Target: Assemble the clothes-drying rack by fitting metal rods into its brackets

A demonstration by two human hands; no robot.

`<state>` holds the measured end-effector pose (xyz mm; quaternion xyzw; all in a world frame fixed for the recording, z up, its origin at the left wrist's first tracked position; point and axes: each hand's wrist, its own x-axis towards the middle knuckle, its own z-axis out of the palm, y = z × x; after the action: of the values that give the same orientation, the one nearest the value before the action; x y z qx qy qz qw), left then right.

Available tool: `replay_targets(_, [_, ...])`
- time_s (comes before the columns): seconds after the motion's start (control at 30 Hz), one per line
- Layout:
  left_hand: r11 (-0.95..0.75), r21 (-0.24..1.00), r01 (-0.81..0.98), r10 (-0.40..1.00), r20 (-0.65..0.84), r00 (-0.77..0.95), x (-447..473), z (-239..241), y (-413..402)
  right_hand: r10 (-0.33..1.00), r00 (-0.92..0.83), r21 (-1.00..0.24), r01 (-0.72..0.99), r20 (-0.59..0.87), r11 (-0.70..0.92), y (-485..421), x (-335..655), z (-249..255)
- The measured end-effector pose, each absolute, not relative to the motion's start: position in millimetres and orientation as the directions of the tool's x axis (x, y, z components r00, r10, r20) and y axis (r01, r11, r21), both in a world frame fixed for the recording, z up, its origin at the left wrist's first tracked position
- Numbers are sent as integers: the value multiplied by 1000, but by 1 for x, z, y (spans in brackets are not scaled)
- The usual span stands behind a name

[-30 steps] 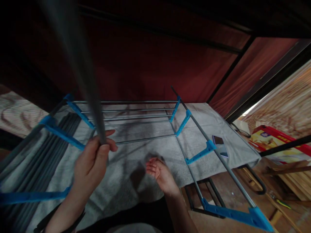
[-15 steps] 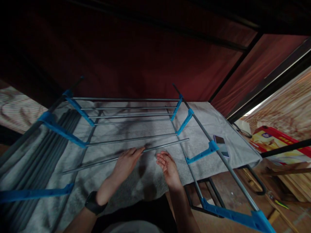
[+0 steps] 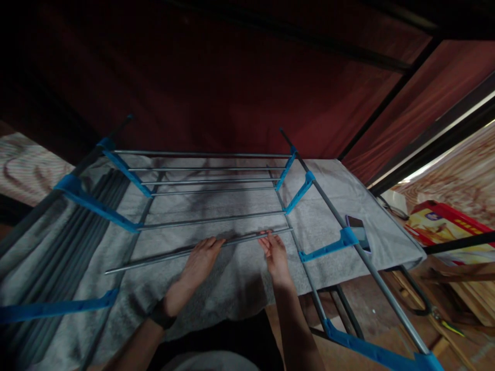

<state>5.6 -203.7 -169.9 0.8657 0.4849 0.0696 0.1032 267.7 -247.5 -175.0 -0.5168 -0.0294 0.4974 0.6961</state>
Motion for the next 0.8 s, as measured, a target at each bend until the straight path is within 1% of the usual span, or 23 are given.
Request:
replay_targets(0.1, [-472, 231, 851, 879, 53, 474, -13, -175, -198, 707, 529, -770, -637, -470, -36, -240, 277, -177])
replay_targets(0.3, [-416, 265, 870, 909, 116, 400, -67, -190, -192, 683, 580, -812, -583, -444, -33, -235, 301, -188])
replay_targets(0.43, [-405, 276, 872, 913, 170, 371, -88, -199, -194, 660, 594, -808, -588, -461, -36, -233, 313, -193])
replay_targets(0.5, [-377, 263, 888, 925, 153, 348, -90, -199, -198, 649, 600, -809, -586, -467, -41, -234, 321, -197])
replay_targets(0.63, [-325, 228, 918, 945, 47, 323, -89, -190, -205, 628, 635, -834, -550, -449, -40, -237, 343, -211])
replay_targets(0.73, [-292, 199, 936, 956, 28, 292, -92, -184, -207, 615, 646, -849, -524, -452, -75, -238, 363, -225])
replay_targets(0.8, [-268, 170, 948, 963, 21, 269, -97, -182, -208, 619, 668, -877, -476, -413, -71, -238, 372, -233])
